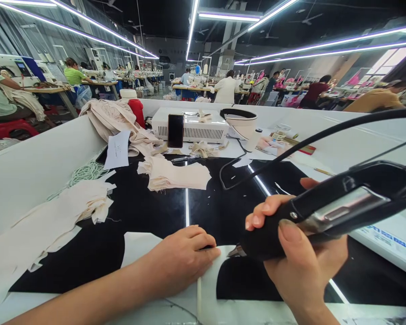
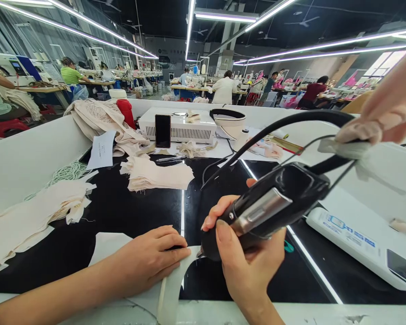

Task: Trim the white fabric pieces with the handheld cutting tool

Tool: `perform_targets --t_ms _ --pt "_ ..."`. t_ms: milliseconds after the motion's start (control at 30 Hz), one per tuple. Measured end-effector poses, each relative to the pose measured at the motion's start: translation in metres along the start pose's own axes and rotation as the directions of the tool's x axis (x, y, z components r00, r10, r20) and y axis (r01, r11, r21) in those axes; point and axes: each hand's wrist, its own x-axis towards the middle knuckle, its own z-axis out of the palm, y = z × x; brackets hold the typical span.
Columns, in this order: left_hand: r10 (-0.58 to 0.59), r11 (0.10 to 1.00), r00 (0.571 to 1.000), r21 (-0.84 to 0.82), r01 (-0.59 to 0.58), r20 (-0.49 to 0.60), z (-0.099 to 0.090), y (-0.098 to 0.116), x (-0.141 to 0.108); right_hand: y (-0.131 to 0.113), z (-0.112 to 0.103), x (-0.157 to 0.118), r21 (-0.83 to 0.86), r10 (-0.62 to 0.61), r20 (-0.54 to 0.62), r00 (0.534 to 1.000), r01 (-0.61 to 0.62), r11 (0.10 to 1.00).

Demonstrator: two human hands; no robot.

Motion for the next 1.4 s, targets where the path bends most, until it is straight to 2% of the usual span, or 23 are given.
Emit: perform_targets --t_ms 333,567,733,867,1067,1233,1400 --pt "-0.022 1.0 0.999 -0.001 0.022 0.024 -0.001 0.001 0.001 -0.001 -0.005 0.007 -0.018 -0.02 -0.079 0.997 0.019 1.0" --pt "-0.001 1.0 1.0 0.011 0.001 0.03 -0.003 0.0 -0.001 0.002 -0.008 0.005 -0.061 -0.024 -0.053 0.998 0.02 0.998" --pt "0.009 0.984 1.0 0.177 -0.013 0.024 -0.005 0.003 -0.001 0.001 -0.009 0.002 -0.105 -0.035 -0.047 0.998 0.03 0.994" --pt "-0.044 0.972 0.996 0.232 0.023 0.083 -0.01 0.016 -0.003 0.002 -0.01 0.0 -0.131 -0.042 -0.05 0.998 0.035 0.991" --pt "-0.239 0.967 0.953 0.139 0.215 0.187 -0.012 0.036 -0.014 -0.001 -0.009 -0.004 -0.087 -0.054 -0.059 0.997 0.049 0.995" --pt "-0.282 0.956 0.917 0.163 0.244 0.283 -0.013 0.029 -0.011 -0.006 -0.005 -0.013 -0.07 -0.035 -0.089 0.995 0.028 0.997" --pt "-0.277 0.959 0.897 0.046 0.279 0.345 -0.012 0.016 -0.002 -0.009 0.0 -0.018 -0.052 -0.027 -0.096 0.995 0.022 0.998"
